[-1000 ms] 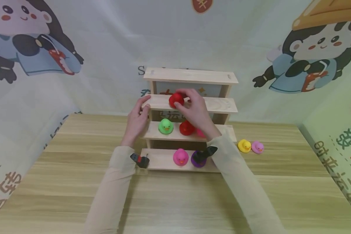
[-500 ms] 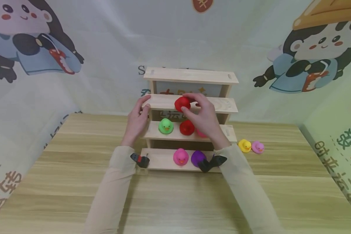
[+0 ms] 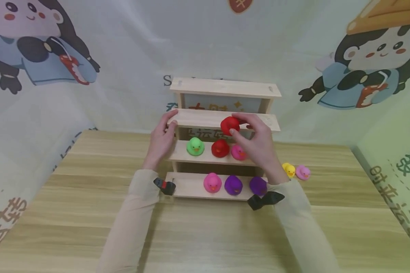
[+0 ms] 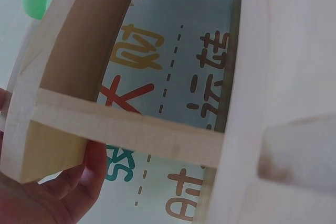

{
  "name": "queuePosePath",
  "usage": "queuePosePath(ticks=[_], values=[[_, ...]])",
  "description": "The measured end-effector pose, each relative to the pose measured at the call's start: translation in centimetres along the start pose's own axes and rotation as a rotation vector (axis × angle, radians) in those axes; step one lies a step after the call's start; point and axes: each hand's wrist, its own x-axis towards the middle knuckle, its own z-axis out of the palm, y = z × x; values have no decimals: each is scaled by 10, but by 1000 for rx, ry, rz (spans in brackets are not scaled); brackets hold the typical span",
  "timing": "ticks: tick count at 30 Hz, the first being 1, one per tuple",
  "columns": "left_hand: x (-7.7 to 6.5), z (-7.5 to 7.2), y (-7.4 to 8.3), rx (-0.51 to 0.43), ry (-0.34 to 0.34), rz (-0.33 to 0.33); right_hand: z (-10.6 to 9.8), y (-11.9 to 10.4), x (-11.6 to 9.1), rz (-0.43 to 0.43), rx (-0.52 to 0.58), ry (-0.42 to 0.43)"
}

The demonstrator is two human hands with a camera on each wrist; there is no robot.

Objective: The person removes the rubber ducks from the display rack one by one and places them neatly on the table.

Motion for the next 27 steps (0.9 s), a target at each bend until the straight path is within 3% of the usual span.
queuePosePath(ticks=[9, 27], values=[[1, 3, 2, -25, 7, 1, -28, 4, -9, -37, -54, 46], [1, 2, -2, -29, 27, 18, -63, 14, -38, 98, -124, 122]])
